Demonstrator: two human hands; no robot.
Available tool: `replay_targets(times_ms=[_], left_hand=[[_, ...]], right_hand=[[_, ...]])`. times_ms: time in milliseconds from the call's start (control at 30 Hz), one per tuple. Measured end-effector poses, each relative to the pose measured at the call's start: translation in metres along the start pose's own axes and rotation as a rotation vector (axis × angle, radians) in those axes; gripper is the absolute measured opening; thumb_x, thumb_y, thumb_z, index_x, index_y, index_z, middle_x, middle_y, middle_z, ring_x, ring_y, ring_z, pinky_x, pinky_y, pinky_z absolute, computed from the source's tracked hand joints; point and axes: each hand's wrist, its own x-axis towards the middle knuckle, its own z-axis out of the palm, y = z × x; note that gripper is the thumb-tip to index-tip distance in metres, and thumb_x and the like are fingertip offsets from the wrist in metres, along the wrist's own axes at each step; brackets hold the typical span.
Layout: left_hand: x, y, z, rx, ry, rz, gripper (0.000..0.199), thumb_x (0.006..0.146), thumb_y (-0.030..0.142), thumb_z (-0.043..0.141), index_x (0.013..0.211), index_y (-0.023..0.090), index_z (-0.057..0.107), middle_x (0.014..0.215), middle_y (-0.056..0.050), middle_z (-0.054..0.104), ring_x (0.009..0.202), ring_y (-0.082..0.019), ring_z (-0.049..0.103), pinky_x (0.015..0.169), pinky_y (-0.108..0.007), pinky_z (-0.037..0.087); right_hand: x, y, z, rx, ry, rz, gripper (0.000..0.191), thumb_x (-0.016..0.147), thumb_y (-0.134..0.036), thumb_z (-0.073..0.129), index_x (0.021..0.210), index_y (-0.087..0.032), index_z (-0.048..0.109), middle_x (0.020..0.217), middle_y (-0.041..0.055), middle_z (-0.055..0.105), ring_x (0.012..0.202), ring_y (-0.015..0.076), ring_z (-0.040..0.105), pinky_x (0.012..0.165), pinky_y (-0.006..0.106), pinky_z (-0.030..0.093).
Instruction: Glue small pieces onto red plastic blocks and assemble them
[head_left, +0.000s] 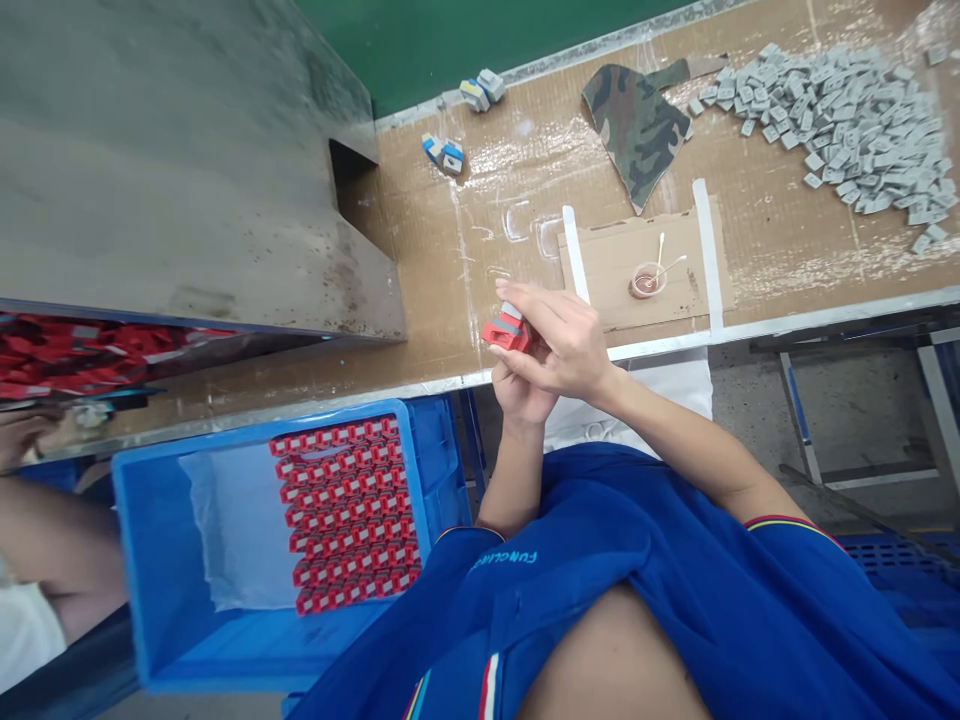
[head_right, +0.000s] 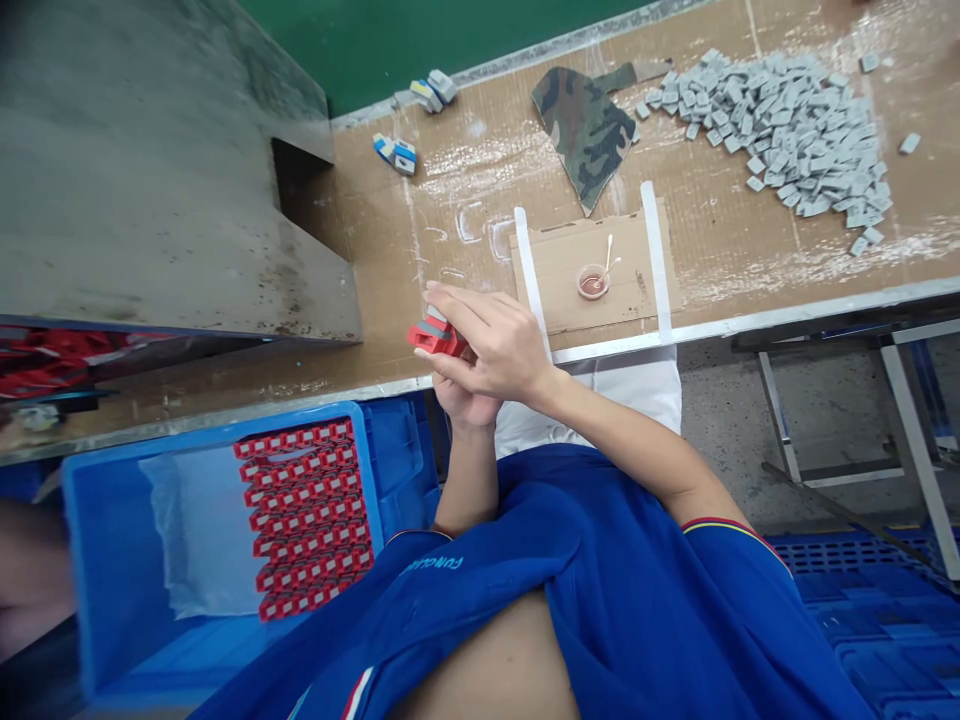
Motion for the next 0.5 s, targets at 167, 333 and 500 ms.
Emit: replay_targets(times_ms=[167,333,500], left_hand=[[0.000,-0.005,-0.001,-0.041,-0.035,0.067,0.048,0.105,0.056,0.040,0.123,0.027,0.074,0.117,-0.005,0.077,0.141,-0.020,0.059,0.116,-0.033,0.051],[-0.005,-0.002,0.005,-0.097,-0.054,0.057,0.049,0.107,0.052,0.038,0.132,0.022,0.068,0.131,-0.008,0.073,0.146,-0.022,0.053,0.123,-0.034,0.043],[-0.003,-0.001,0.008,-0.032,-0.081,0.000,0.056,0.102,0.063,0.043,0.138,0.026,0.064,0.134,-0.007,0.071,0.149,-0.023,0.050,0.121,-0.033,0.047]], right_hand=[[0.002,-0.006,-0.006,0.003,0.063,-0.041,0.052,0.105,-0.054,0.050,0.133,-0.014,0.067,0.134,0.0157,0.074,0.127,0.0239,0.070,0.103,0.038,0.056],[0.004,-0.009,-0.013,0.015,0.040,-0.058,0.054,0.105,-0.055,0.050,0.138,-0.015,0.064,0.142,0.0169,0.069,0.131,0.0259,0.067,0.104,0.040,0.056],[0.003,-0.008,-0.015,0.028,0.048,-0.059,0.054,0.104,-0.055,0.052,0.139,-0.016,0.064,0.141,0.0170,0.069,0.133,0.0270,0.066,0.103,0.041,0.057]])
